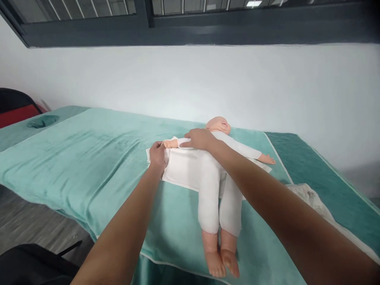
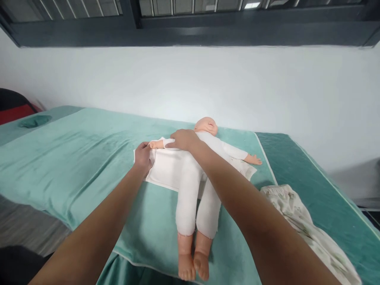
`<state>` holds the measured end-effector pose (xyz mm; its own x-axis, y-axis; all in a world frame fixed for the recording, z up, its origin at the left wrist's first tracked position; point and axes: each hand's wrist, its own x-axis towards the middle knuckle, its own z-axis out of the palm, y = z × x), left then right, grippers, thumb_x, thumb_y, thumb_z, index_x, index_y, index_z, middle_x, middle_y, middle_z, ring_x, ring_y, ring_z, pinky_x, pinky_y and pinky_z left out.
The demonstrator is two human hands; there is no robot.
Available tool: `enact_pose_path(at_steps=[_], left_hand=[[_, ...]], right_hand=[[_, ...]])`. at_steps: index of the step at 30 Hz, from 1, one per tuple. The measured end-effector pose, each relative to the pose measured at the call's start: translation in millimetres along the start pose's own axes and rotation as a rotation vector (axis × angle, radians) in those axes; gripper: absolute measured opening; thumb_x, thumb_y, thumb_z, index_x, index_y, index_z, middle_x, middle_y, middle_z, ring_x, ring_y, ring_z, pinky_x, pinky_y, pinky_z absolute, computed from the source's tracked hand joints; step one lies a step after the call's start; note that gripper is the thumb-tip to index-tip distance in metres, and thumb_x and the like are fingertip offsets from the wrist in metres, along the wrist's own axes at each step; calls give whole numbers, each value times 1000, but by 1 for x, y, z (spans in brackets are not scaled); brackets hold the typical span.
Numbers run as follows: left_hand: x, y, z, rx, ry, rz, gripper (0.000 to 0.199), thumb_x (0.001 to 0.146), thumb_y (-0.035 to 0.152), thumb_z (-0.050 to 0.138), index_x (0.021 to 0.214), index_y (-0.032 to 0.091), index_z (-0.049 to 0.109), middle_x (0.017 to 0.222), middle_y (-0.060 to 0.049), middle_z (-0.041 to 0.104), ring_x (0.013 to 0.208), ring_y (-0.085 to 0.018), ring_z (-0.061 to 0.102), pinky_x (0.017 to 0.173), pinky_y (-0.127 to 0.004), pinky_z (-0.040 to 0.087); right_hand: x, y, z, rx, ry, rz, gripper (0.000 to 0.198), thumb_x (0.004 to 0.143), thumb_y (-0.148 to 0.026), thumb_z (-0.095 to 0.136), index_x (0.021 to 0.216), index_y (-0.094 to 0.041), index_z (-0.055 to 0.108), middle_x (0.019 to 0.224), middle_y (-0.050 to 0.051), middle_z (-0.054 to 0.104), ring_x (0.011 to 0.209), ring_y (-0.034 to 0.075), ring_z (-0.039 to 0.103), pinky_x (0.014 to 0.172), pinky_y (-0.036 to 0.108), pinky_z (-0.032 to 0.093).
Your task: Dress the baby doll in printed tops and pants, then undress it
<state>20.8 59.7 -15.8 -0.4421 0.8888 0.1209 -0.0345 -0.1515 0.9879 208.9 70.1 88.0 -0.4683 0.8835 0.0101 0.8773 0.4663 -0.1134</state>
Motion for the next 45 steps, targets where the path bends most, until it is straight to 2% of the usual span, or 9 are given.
enact_pose_path(at_steps=[8, 14, 19, 25, 29, 31, 37, 42, 45], left_hand=[[-16, 5, -1, 169, 44, 142, 17, 83, 33, 57, 73, 22, 49, 69, 2, 53, 71, -15, 52, 72, -28, 42], [-37, 8, 11, 787, -240, 485, 14, 93, 27, 48, 81, 23, 54, 85, -3, 62, 81, -20, 55, 71, -30, 37], [-41, 13, 13, 876, -237, 486, 22, 99, 34, 39, 93, 23, 57, 95, -6, 64, 89, -21, 59, 74, -31, 40], [-31, 11, 5, 820, 107, 338, 30, 97, 37, 39, 103, 20, 63, 116, -14, 61, 113, -27, 55, 100, -40, 40], [-31, 9, 8, 892, 52, 321, 26, 93, 39, 49, 104, 20, 65, 117, -15, 63, 118, -33, 53, 103, -49, 36], [-33, 10, 9, 916, 35, 321, 27, 93, 39, 49, 105, 21, 64, 117, -15, 64, 119, -34, 52, 103, -49, 37], [-38, 16, 9, 929, 39, 333, 18, 93, 29, 47, 103, 22, 59, 110, -11, 68, 115, -32, 55, 98, -47, 39], [-48, 22, 14, 836, -35, 463, 15, 93, 26, 47, 102, 22, 57, 109, -10, 66, 110, -27, 57, 98, -42, 41], [-56, 26, 25, 661, -106, 404, 14, 92, 27, 47, 102, 23, 56, 108, -7, 66, 104, -23, 60, 92, -36, 45]], right_hand=[[5, -4, 8, -104, -11, 7, 42, 88, -59, 52, 100, -24, 72, 101, 9, 73, 92, 28, 65, 74, 35, 44], [9, -11, 19, -95, -3, -12, 39, 88, -56, 54, 94, -22, 72, 103, 11, 72, 98, 31, 65, 83, 40, 44], [8, -12, 18, -66, 56, -30, 34, 92, -49, 51, 107, -24, 70, 114, 9, 69, 101, 28, 64, 83, 37, 45], [-34, 9, 8, 325, 492, 91, 31, 97, -37, 42, 112, -22, 65, 119, 6, 67, 111, 22, 59, 92, 33, 44], [-82, 47, 22, 513, 791, 325, 32, 94, -34, 40, 108, -19, 63, 120, 10, 65, 111, 22, 58, 95, 33, 45], [-101, 65, 34, 508, 843, 490, 33, 93, -35, 38, 106, -17, 63, 112, 12, 67, 104, 23, 60, 91, 34, 46], [-121, 84, 43, 345, 464, 771, 52, 97, -55, 28, 100, -18, 65, 96, 18, 69, 97, 35, 63, 83, 45, 44], [-124, 82, 34, 323, 359, 799, 58, 96, -60, 25, 102, -18, 65, 100, 19, 70, 100, 37, 63, 82, 46, 45], [-127, 85, 32, 348, 300, 790, 58, 94, -65, 28, 100, -19, 64, 101, 19, 70, 99, 37, 64, 82, 46, 46]])
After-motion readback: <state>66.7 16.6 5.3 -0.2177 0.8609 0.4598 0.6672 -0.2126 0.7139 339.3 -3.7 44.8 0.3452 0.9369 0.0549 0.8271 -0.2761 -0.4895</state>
